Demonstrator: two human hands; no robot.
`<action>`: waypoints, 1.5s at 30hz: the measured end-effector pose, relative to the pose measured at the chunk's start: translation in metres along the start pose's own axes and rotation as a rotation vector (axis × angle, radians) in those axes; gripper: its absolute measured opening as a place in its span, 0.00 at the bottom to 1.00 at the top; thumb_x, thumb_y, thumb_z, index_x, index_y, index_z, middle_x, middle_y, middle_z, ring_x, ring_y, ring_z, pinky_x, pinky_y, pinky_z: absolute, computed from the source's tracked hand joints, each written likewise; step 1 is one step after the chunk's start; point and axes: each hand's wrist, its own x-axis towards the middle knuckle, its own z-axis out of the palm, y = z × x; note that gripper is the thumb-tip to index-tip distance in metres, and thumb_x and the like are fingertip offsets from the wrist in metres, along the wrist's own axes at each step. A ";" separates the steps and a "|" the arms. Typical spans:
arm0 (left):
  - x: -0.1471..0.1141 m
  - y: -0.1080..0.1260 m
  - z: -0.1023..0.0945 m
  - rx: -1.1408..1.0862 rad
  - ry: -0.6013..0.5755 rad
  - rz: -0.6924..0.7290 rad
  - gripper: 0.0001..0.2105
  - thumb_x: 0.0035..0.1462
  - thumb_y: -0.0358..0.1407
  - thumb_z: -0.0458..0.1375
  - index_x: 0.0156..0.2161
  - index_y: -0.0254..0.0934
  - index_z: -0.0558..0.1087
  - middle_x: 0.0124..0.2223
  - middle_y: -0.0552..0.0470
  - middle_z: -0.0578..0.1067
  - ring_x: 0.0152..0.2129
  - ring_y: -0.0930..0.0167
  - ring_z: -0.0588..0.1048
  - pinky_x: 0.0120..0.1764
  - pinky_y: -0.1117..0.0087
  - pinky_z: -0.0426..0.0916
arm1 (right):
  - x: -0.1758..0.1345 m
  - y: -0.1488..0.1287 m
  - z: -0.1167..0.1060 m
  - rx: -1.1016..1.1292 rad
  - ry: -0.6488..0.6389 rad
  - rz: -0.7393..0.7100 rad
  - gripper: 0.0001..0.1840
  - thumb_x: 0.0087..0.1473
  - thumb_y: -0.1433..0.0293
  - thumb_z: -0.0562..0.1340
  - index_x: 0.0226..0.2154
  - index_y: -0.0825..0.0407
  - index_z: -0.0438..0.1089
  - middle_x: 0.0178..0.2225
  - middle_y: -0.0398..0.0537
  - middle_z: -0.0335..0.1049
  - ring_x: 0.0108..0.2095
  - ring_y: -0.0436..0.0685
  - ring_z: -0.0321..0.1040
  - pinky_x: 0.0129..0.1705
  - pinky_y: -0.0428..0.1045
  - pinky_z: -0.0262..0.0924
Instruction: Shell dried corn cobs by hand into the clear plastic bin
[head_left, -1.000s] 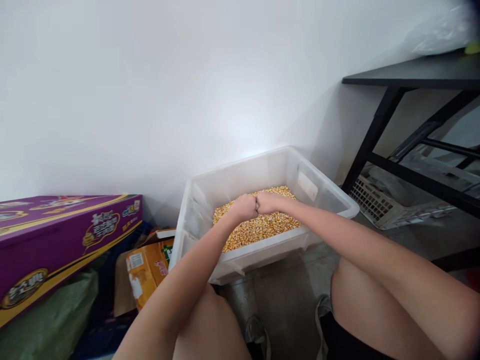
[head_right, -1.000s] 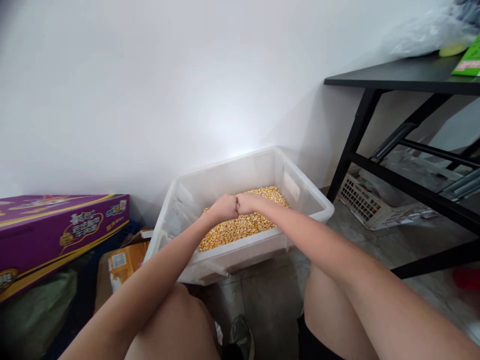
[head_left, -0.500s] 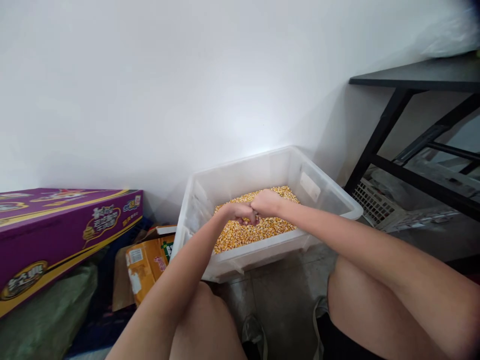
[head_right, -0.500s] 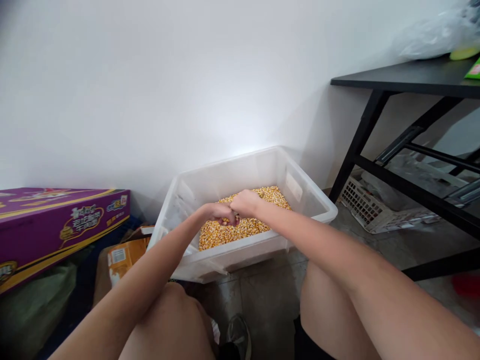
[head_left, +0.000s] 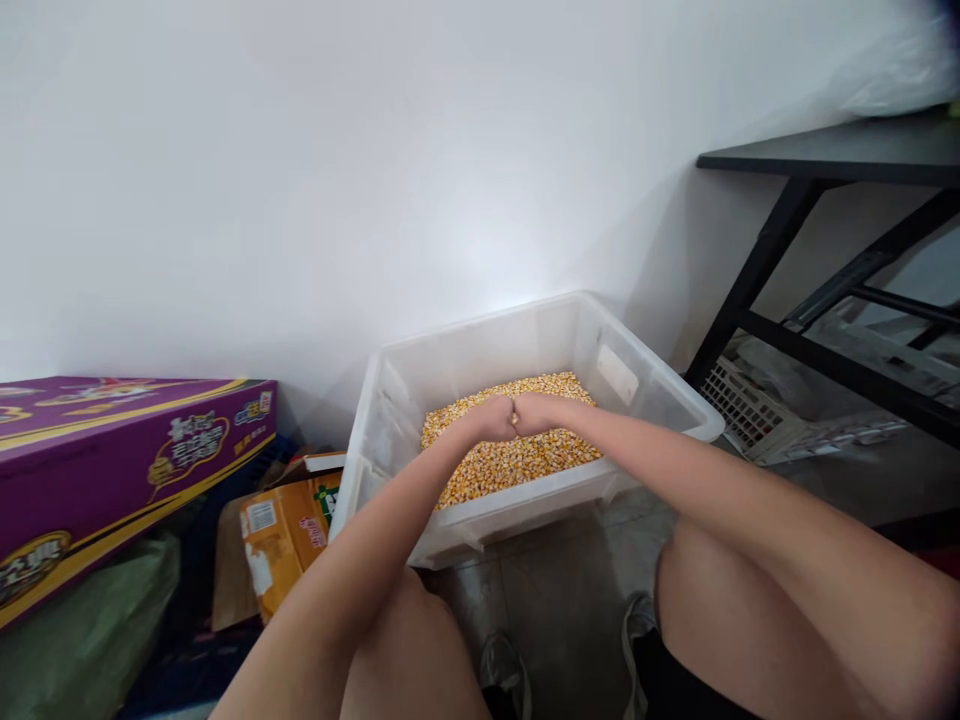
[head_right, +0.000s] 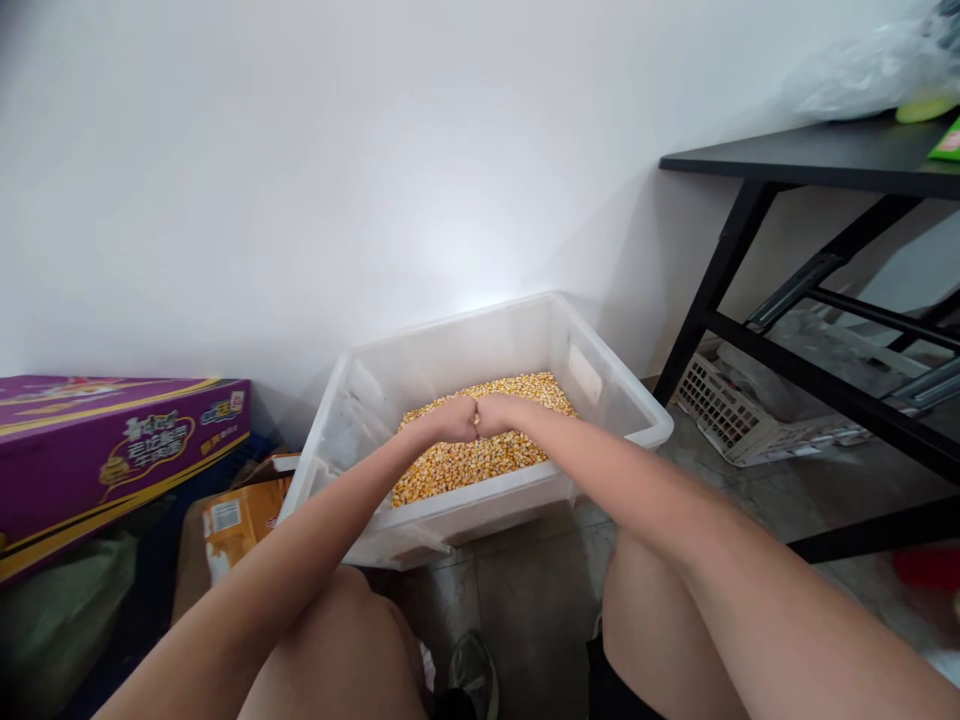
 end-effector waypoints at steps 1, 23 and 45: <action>-0.001 -0.005 0.001 -0.137 -0.137 -0.024 0.06 0.40 0.32 0.60 0.27 0.34 0.73 0.25 0.47 0.74 0.24 0.67 0.73 0.28 0.69 0.68 | 0.000 -0.007 0.000 -0.103 0.043 -0.037 0.16 0.40 0.64 0.64 0.33 0.55 0.74 0.35 0.55 0.74 0.36 0.61 0.71 0.35 0.48 0.62; -0.003 -0.027 0.006 -0.500 -0.425 -0.068 0.06 0.38 0.30 0.60 0.27 0.34 0.73 0.23 0.52 0.72 0.19 0.73 0.69 0.23 0.73 0.65 | 0.005 -0.025 -0.002 -0.368 0.157 -0.205 0.12 0.46 0.62 0.62 0.28 0.55 0.72 0.34 0.59 0.73 0.38 0.64 0.70 0.38 0.52 0.60; 0.003 -0.006 0.010 0.203 0.256 -0.016 0.09 0.47 0.37 0.56 0.33 0.35 0.73 0.33 0.44 0.75 0.33 0.62 0.74 0.37 0.64 0.67 | 0.005 0.004 0.000 0.039 -0.091 0.016 0.12 0.44 0.67 0.61 0.31 0.57 0.72 0.26 0.52 0.72 0.28 0.57 0.70 0.28 0.47 0.61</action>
